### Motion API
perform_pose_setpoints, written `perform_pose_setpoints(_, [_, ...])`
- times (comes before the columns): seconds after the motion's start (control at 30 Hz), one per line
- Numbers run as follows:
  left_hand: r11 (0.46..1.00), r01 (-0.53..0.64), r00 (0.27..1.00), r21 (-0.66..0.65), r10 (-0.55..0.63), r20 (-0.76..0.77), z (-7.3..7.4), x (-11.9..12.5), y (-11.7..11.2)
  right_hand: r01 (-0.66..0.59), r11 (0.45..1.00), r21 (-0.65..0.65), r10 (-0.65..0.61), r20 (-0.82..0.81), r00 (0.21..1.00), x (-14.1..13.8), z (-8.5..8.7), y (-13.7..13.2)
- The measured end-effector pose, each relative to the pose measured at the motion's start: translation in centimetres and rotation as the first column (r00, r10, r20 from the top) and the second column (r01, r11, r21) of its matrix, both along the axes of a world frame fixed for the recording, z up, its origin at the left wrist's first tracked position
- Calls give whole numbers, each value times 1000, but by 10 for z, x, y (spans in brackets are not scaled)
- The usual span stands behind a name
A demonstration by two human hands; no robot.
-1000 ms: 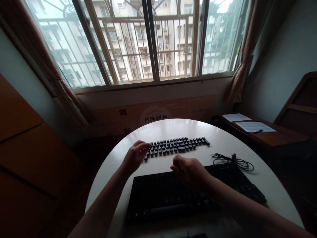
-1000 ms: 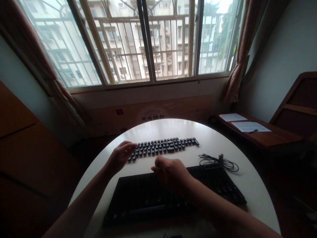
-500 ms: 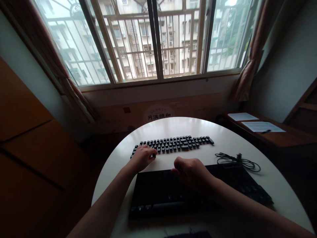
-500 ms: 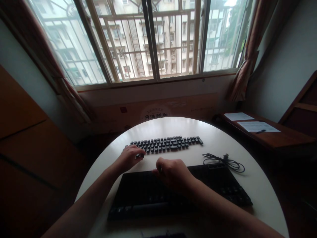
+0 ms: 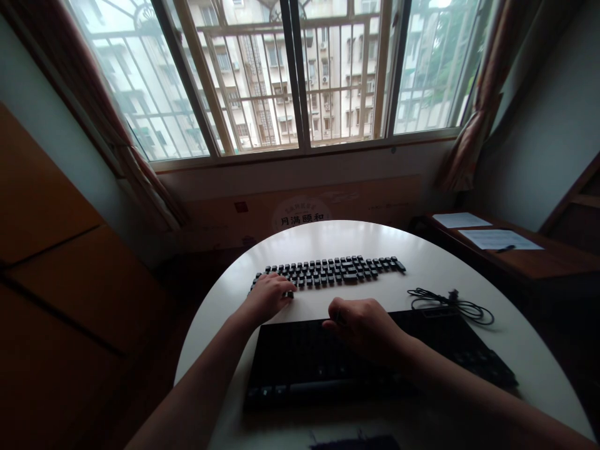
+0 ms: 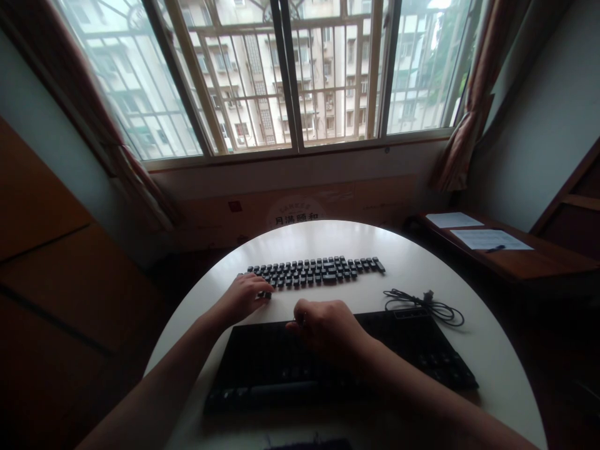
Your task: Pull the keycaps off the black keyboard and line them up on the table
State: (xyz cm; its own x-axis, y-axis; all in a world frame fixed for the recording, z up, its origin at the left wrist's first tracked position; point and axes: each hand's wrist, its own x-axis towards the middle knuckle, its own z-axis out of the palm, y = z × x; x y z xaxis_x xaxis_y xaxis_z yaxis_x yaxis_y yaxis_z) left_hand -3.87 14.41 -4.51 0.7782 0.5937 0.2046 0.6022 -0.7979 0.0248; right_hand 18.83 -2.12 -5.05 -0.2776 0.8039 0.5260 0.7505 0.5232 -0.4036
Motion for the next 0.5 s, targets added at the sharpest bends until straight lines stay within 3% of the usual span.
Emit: perform_pose_setpoints(0.5, [993,-94,996,72,94,3,-5,-2,5,2,1000,16,-2,9,1000,1,-3,0])
